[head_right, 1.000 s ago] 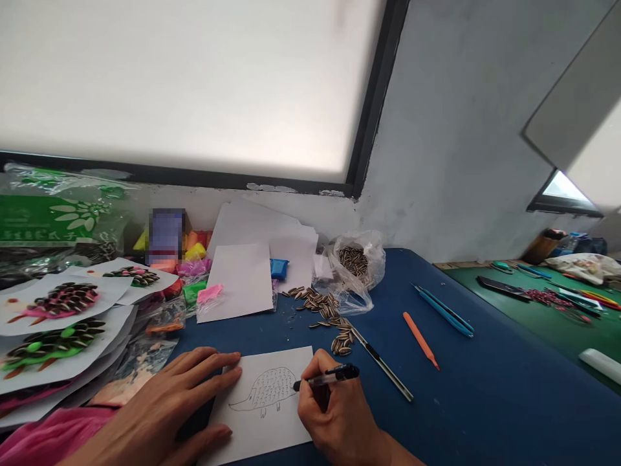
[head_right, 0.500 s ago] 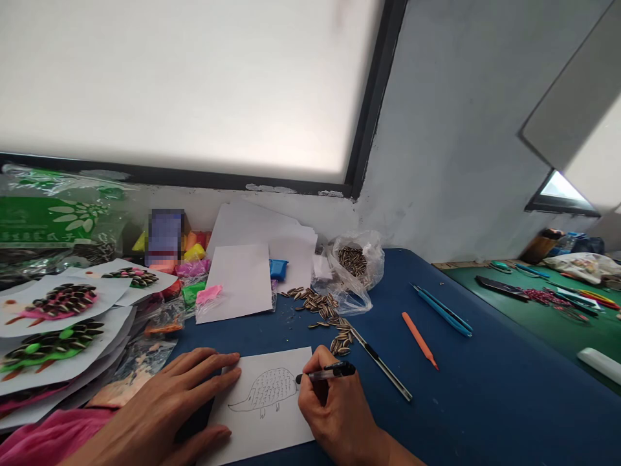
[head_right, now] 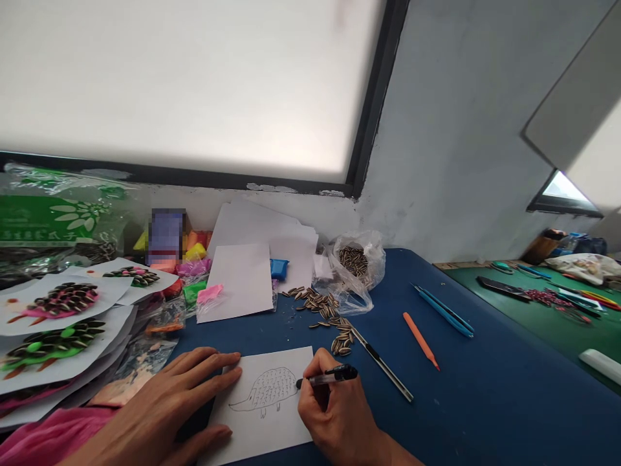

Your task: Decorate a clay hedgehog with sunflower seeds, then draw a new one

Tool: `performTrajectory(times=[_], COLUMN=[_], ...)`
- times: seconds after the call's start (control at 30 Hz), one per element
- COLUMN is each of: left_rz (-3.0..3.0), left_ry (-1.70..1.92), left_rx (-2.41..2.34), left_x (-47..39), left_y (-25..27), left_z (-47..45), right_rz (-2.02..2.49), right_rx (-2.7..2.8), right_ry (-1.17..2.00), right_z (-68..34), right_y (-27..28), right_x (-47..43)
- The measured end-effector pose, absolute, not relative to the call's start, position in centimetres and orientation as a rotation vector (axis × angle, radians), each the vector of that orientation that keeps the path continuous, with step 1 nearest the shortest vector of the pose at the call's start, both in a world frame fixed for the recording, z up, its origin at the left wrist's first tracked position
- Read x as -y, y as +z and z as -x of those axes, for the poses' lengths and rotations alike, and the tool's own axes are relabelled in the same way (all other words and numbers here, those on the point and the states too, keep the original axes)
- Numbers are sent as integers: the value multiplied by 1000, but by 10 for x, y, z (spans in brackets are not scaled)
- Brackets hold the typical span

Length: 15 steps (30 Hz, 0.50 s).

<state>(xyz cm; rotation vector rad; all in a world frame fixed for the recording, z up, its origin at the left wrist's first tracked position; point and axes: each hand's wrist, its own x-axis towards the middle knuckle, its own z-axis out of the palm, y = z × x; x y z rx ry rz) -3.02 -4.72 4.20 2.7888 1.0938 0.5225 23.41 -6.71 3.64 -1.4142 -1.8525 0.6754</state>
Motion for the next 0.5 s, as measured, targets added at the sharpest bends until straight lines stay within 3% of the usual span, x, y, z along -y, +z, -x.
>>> performTrajectory(times=[0.5], left_rz=[-2799], left_ry=[562], left_rx=[-1072], left_x=[46], left_y=[47], left_z=[27], right_rz=[1376], right_rx=[1831], right_ry=[711], right_z=[-235], right_y=[37], right_x=[69])
